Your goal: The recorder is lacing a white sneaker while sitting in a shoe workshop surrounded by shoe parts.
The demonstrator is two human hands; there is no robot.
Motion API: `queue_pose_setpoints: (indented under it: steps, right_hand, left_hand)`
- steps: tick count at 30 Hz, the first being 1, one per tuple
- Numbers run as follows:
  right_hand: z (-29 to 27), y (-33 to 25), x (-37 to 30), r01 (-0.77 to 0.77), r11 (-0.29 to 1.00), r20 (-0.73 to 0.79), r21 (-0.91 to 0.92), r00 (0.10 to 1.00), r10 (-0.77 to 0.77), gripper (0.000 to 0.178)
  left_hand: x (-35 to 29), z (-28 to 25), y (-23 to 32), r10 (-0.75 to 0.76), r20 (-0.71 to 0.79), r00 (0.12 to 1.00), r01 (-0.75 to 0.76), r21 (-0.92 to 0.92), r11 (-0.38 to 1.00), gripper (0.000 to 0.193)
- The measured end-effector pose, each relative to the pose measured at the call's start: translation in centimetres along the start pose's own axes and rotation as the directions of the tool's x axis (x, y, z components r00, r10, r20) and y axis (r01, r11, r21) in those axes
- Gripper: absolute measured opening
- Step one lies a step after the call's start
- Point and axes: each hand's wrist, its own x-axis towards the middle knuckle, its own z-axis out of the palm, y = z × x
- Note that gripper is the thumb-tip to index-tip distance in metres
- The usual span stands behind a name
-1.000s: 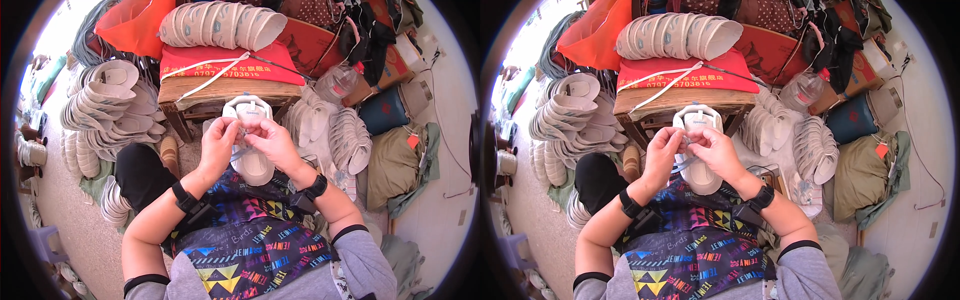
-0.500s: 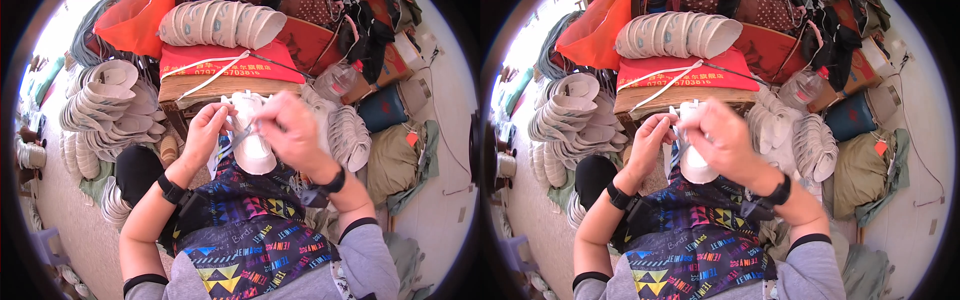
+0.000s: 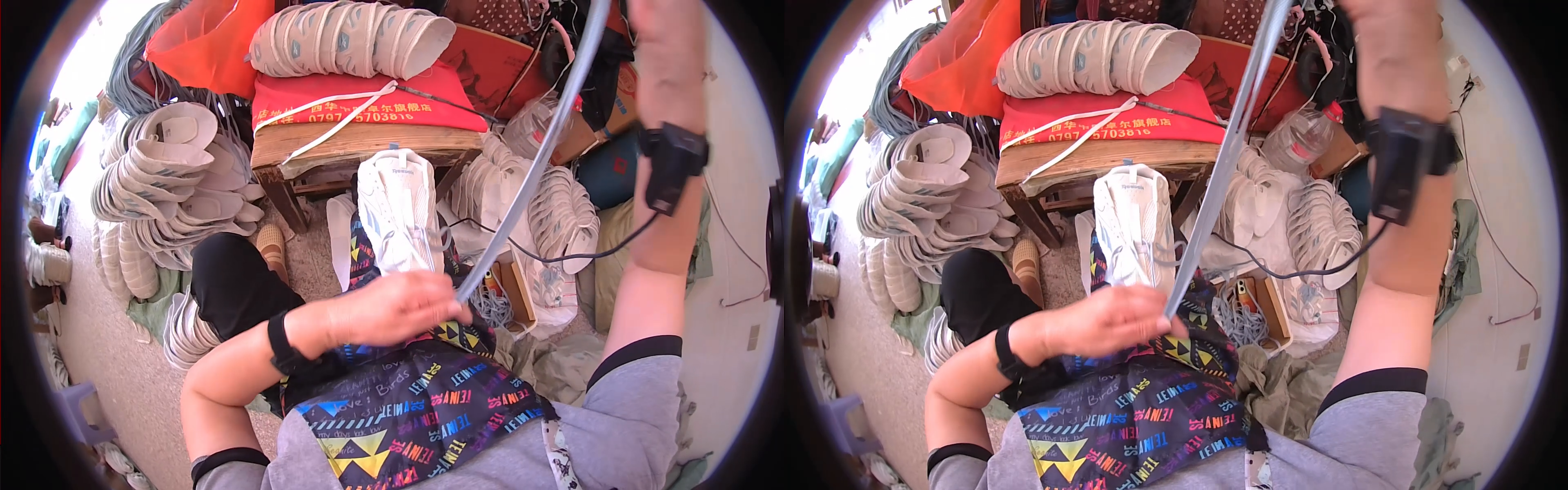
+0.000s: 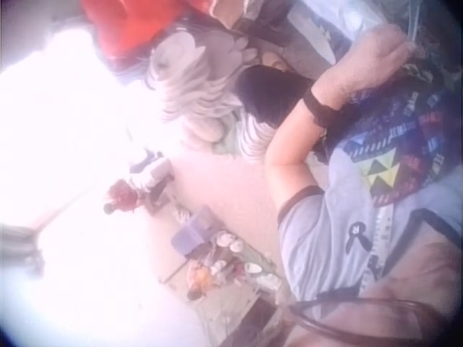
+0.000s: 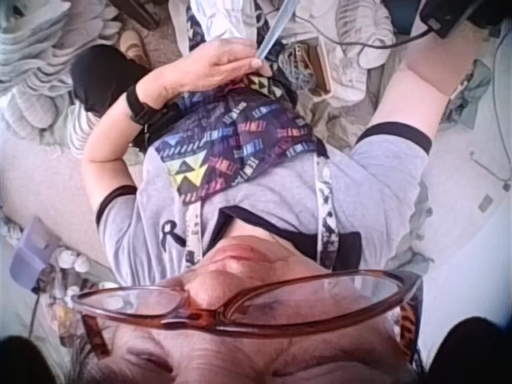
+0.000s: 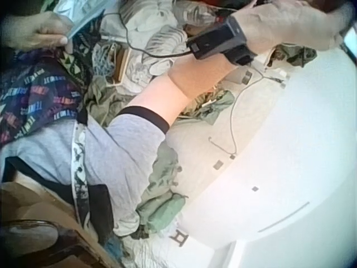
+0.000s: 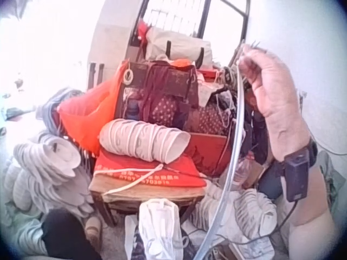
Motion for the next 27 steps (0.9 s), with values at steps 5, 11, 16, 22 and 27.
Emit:
queue_pose_setpoints:
  steps: [5, 11, 16, 22, 27]
  right_hand:
    - [-0.1, 6.6, -10.9, -0.116, 0.809, 0.264, -0.576, 0.911, 0.318, 0.016]
    - [1.0, 1.6, -27.0, 0.432, 0.804, 0.691, -0.409, 0.722, -0.036, 0.019]
    - [2.8, -0.3, -36.3, 0.350, 0.890, 0.870, -0.292, 0.484, 0.096, 0.029]
    - [2.4, -0.8, -37.8, 0.252, 0.895, 0.845, -0.369, 0.491, 0.210, 0.022]
    - [3.5, -0.3, -36.1, 0.186, 0.927, 0.832, -0.327, 0.522, 0.189, 0.017]
  left_hand:
    - [-0.4, -3.0, 6.9, -0.157, -0.160, 0.975, 0.099, -0.321, 0.942, 0.029]
    - [1.1, -5.7, 5.1, -0.179, -0.533, 0.827, -0.203, -0.580, 0.789, 0.033]
    - [3.5, -7.0, 5.4, -0.219, -0.554, 0.803, -0.200, -0.596, 0.778, 0.028]
    - [3.7, -10.9, 11.8, 0.128, -0.545, 0.828, -0.483, -0.579, 0.657, 0.014]
    - [4.0, -9.7, 8.8, 0.050, -0.651, 0.758, -0.478, -0.501, 0.721, 0.023]
